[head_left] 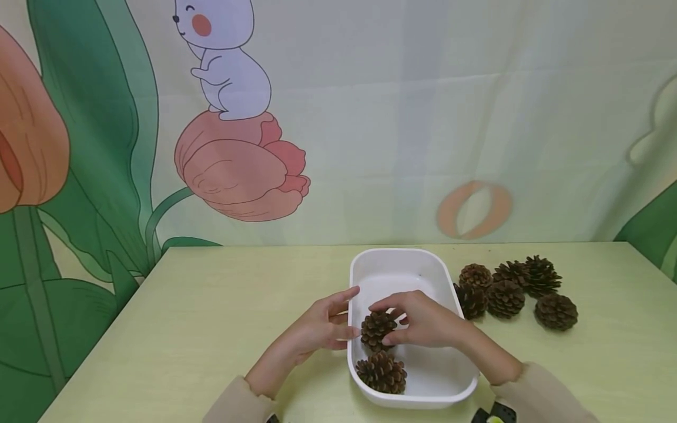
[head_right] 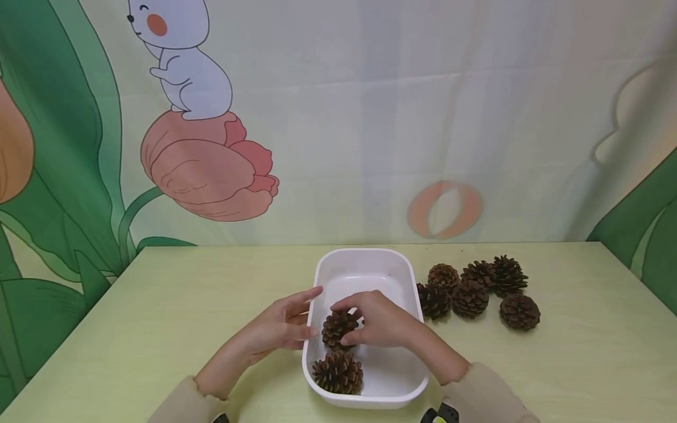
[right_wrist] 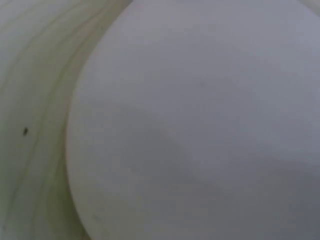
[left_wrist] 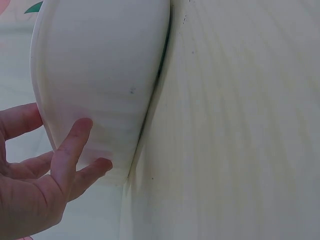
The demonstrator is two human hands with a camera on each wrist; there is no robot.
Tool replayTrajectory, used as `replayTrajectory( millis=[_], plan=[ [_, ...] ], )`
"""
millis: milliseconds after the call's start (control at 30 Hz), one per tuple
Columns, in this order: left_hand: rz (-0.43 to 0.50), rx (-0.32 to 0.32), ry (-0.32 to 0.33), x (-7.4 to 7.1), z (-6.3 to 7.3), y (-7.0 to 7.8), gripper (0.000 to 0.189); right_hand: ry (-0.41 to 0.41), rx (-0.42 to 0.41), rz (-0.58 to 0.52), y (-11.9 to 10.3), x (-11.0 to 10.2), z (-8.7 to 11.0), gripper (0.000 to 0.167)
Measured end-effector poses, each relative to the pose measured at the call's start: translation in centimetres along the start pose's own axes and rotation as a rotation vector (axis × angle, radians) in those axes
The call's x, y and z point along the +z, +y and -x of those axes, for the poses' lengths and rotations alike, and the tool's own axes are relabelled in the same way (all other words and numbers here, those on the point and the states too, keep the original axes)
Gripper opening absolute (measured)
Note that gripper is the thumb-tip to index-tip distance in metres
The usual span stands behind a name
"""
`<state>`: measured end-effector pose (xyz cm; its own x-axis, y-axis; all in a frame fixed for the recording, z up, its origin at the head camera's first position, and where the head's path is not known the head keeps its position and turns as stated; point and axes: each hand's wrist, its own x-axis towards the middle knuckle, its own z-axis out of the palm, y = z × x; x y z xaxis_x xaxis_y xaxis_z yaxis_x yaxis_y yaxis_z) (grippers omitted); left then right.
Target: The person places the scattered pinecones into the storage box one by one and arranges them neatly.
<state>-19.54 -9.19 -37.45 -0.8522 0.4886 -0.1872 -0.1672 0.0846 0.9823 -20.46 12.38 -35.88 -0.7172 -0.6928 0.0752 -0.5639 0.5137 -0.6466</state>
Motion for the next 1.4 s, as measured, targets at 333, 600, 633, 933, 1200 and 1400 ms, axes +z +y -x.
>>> replayTrajectory(
  millis=[333, 600, 633, 933, 1200, 1400],
  plan=[
    [-0.01, 0.002, -0.004, 0.03, -0.01, -0.03, 0.073, -0.026, 0.005, 0.035, -0.22, 0.57, -0.43, 0.049],
    [-0.008, 0.004, -0.013, -0.02, 0.17, 0.13, 0.073, -0.032, 0.006, 0.021, -0.36, 0.52, -0.19, 0.048],
    [-0.01, 0.005, -0.015, 0.0, 0.18, 0.15, 0.073, -0.034, 0.007, 0.017, -0.33, 0.52, -0.15, 0.047],
    [-0.014, 0.007, -0.019, 0.08, 0.28, 0.25, 0.072, -0.044, 0.021, 0.009, -0.15, 0.45, 0.0, 0.05],
    [-0.016, 0.007, -0.012, 0.05, 0.13, 0.13, 0.072, -0.03, 0.032, -0.008, -0.26, 0.29, 0.27, 0.051],
    [-0.007, 0.014, -0.015, 0.11, 0.18, 0.13, 0.072, -0.037, 0.033, -0.02, -0.08, 0.17, 0.25, 0.051]
  ],
)
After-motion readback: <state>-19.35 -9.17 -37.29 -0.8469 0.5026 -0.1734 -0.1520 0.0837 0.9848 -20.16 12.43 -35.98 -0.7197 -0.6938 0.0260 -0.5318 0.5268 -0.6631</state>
